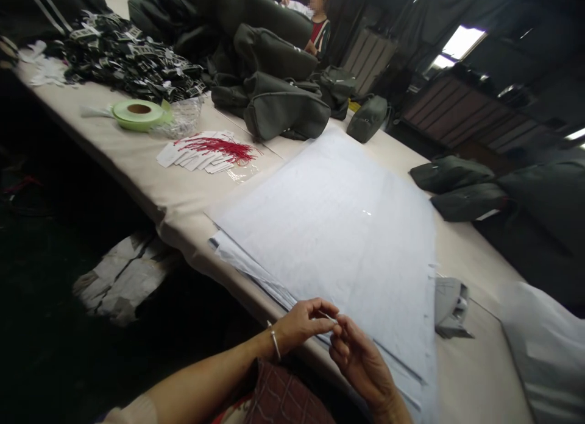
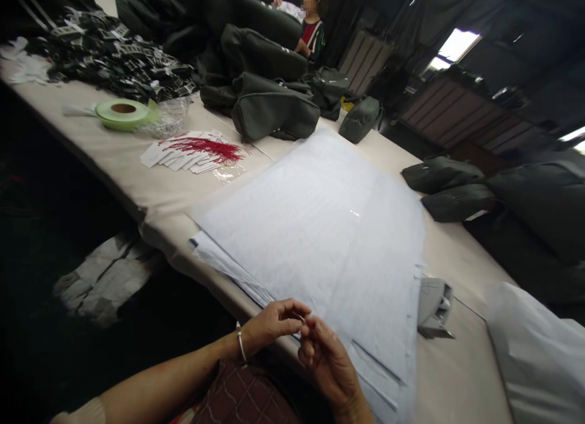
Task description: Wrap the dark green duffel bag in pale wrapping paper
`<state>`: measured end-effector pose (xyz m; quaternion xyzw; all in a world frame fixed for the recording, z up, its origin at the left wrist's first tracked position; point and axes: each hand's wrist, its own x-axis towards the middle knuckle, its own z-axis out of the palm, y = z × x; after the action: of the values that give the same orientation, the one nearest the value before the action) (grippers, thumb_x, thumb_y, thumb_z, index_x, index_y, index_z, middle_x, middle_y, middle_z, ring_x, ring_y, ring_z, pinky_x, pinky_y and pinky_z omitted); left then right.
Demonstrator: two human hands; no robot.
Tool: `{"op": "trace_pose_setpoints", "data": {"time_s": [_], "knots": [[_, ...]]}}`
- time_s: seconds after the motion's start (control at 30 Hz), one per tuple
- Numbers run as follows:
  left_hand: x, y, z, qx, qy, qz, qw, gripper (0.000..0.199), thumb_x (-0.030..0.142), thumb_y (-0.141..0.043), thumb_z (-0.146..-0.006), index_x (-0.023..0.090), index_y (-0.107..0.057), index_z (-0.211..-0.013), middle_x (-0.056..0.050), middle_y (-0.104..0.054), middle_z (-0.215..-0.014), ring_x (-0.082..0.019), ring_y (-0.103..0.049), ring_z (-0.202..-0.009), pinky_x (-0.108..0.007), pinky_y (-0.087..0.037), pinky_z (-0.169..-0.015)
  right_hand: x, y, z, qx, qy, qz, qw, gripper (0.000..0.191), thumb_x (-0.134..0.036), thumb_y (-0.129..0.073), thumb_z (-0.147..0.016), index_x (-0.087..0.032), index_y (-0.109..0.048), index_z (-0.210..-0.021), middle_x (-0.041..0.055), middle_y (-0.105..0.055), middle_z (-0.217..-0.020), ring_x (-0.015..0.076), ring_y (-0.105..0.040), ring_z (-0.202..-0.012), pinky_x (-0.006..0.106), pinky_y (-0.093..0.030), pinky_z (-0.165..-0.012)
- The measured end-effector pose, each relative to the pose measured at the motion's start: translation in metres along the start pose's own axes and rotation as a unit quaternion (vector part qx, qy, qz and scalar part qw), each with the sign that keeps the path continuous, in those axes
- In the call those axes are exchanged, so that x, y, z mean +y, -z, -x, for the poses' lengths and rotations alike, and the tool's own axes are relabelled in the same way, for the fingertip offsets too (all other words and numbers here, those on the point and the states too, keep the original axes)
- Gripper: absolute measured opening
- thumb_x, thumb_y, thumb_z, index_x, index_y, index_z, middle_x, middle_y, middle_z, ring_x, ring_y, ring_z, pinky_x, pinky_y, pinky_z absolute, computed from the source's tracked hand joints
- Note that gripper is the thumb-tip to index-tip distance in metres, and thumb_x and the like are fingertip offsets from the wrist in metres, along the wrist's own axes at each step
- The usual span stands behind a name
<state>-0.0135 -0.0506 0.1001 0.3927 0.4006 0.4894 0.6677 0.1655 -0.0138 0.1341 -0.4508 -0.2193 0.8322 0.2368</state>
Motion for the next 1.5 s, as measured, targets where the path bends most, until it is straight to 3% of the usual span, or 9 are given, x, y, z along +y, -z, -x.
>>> {"op": "trace_pose_setpoints", "data": {"time_s": [0.2, 0.37, 0.57, 0.77, 0.97, 1.1, 1.2, 1.37, 1.5], "knots": [[0.015, 0.000, -0.002, -0.027, 0.069, 0.130, 0.989, 0.031, 0.036, -0.070, -0.077, 0.014, -0.070, -0.099, -0.004, -0.070, -0.086, -0.018, -0.064, -0.087, -0.034, -0.046, -0.087, 0.004, 0.002, 0.004, -0.003, 0.016, 0.015, 1.000, 0.027, -0.037, -0.079, -0.075, -0.020, -0.073, -0.095, 0.0025, -0.067, -0.084, 0.0066, -0.051, -0.058, 0.020, -0.041, -0.054], [0.012, 0.003, -0.003, -0.062, 0.125, 0.164, 0.976, 0.025, 0.035, -0.067, -0.077, 0.012, -0.071, -0.088, -0.006, -0.069, -0.089, -0.019, -0.062, -0.088, -0.035, -0.047, -0.084, 0.006, 0.005, 0.009, -0.023, 0.004, 0.033, 0.999, 0.023, -0.036, -0.078, -0.076, -0.019, -0.072, -0.090, 0.0030, -0.067, -0.080, 0.0061, -0.051, -0.054, 0.020, -0.040, -0.050], [0.009, 0.002, 0.001, -0.089, 0.124, 0.236, 0.960, 0.022, 0.019, -0.074, -0.065, 0.013, -0.068, -0.085, -0.005, -0.068, -0.094, -0.017, -0.062, -0.091, -0.032, -0.041, -0.093, 0.003, -0.001, 0.010, -0.034, 0.005, 0.075, 0.997, 0.028, -0.039, -0.078, -0.076, -0.015, -0.072, -0.089, 0.0042, -0.066, -0.079, 0.0049, -0.050, -0.049, 0.018, -0.036, -0.045], [0.003, -0.002, 0.006, -0.108, 0.130, 0.289, 0.942, 0.019, 0.023, -0.077, -0.066, 0.014, -0.064, -0.077, -0.004, -0.066, -0.087, -0.018, -0.064, -0.084, -0.035, -0.044, -0.093, 0.002, -0.006, 0.009, -0.008, -0.006, 0.100, 0.995, 0.035, -0.039, -0.082, -0.071, -0.017, -0.072, -0.096, 0.0036, -0.067, -0.074, 0.0053, -0.051, -0.046, 0.017, -0.037, -0.044], [-0.001, 0.001, 0.009, -0.126, 0.142, 0.311, 0.931, 0.014, 0.017, -0.073, -0.068, 0.014, -0.060, -0.072, -0.005, -0.066, -0.088, -0.020, -0.064, -0.092, -0.037, -0.044, -0.095, -0.002, -0.006, 0.013, 0.002, -0.017, 0.100, 0.995, 0.035, -0.038, -0.085, -0.068, -0.016, -0.071, -0.091, 0.0005, -0.063, -0.065, 0.0045, -0.049, -0.047, 0.017, -0.037, -0.047], [0.000, 0.009, 0.016, -0.119, 0.169, 0.330, 0.921, 0.014, 0.025, -0.069, -0.076, 0.015, -0.063, -0.084, -0.008, -0.065, -0.106, -0.024, -0.062, -0.106, -0.042, -0.046, -0.093, -0.004, -0.005, 0.016, -0.002, -0.017, 0.100, 0.995, 0.034, -0.039, -0.084, -0.069, -0.016, -0.071, -0.089, -0.0014, -0.059, -0.059, 0.0039, -0.047, -0.045, 0.017, -0.033, -0.046], [0.007, 0.009, 0.023, -0.126, 0.172, 0.318, 0.924, 0.033, 0.029, -0.072, -0.076, 0.015, -0.065, -0.105, -0.011, -0.066, -0.109, -0.024, -0.063, -0.104, -0.039, -0.048, -0.089, -0.003, -0.005, 0.016, 0.007, -0.011, 0.107, 0.994, 0.035, -0.039, -0.084, -0.068, -0.017, -0.070, -0.090, -0.0013, -0.059, -0.057, 0.0049, -0.047, -0.046, 0.017, -0.033, -0.047], [0.022, -0.002, 0.028, -0.030, 0.128, 0.211, 0.969, 0.036, 0.027, -0.081, -0.067, 0.014, -0.067, -0.098, -0.007, -0.068, -0.096, -0.019, -0.064, -0.089, -0.030, -0.047, -0.080, 0.001, -0.012, 0.014, 0.037, -0.003, 0.132, 0.991, 0.036, -0.040, -0.083, -0.070, -0.017, -0.070, -0.095, -0.0011, -0.060, -0.060, 0.0050, -0.046, -0.048, 0.018, -0.033, -0.048], [0.023, -0.004, 0.027, 0.031, 0.134, 0.181, 0.974, 0.037, 0.035, -0.080, -0.066, 0.014, -0.063, -0.091, -0.004, -0.067, -0.084, -0.017, -0.063, -0.080, -0.030, -0.047, -0.078, 0.006, -0.018, 0.010, 0.040, 0.017, 0.172, 0.984, 0.036, -0.041, -0.080, -0.073, -0.017, -0.071, -0.097, -0.0001, -0.062, -0.065, 0.0056, -0.048, -0.051, 0.018, -0.033, -0.050]]}}
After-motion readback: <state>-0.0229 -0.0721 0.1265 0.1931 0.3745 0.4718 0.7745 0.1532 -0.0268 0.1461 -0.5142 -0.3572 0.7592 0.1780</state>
